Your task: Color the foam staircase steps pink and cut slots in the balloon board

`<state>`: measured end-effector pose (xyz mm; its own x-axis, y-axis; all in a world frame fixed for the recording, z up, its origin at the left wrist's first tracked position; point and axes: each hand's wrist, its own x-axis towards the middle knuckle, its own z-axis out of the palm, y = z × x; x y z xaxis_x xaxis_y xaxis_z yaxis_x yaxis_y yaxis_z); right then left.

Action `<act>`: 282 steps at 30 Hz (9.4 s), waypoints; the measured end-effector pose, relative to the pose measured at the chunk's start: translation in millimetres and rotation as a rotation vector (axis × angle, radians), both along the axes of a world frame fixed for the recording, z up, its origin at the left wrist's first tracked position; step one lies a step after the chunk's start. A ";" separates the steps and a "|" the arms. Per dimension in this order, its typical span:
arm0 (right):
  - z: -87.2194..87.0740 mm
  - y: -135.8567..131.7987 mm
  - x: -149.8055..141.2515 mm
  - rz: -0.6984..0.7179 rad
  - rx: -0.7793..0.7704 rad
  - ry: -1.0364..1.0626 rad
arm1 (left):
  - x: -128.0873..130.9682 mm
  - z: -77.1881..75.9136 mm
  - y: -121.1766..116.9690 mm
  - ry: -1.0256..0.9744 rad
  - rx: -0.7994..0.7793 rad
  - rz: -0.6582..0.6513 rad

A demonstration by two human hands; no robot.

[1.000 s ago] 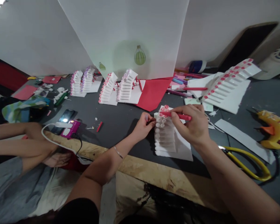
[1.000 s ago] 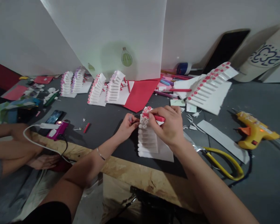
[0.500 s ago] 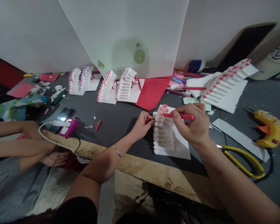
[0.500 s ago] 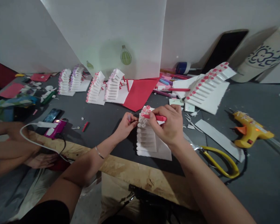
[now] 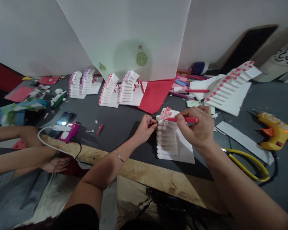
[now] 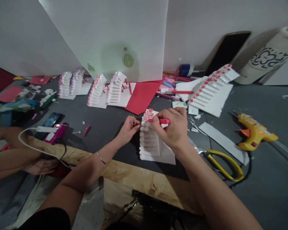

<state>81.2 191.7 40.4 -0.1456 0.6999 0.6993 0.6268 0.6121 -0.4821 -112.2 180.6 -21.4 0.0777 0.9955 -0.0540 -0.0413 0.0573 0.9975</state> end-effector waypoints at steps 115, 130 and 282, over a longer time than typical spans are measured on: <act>-4.7 -0.2 -3.8 0.113 0.102 -0.032 | 2.1 -3.1 4.1 0.056 0.046 0.076; -5.8 -1.2 -5.8 0.117 0.086 -0.052 | 2.0 -2.4 4.2 0.006 0.026 0.065; -11.7 6.7 -2.1 -0.024 -0.223 0.198 | -2.1 -2.2 5.0 0.111 0.088 0.063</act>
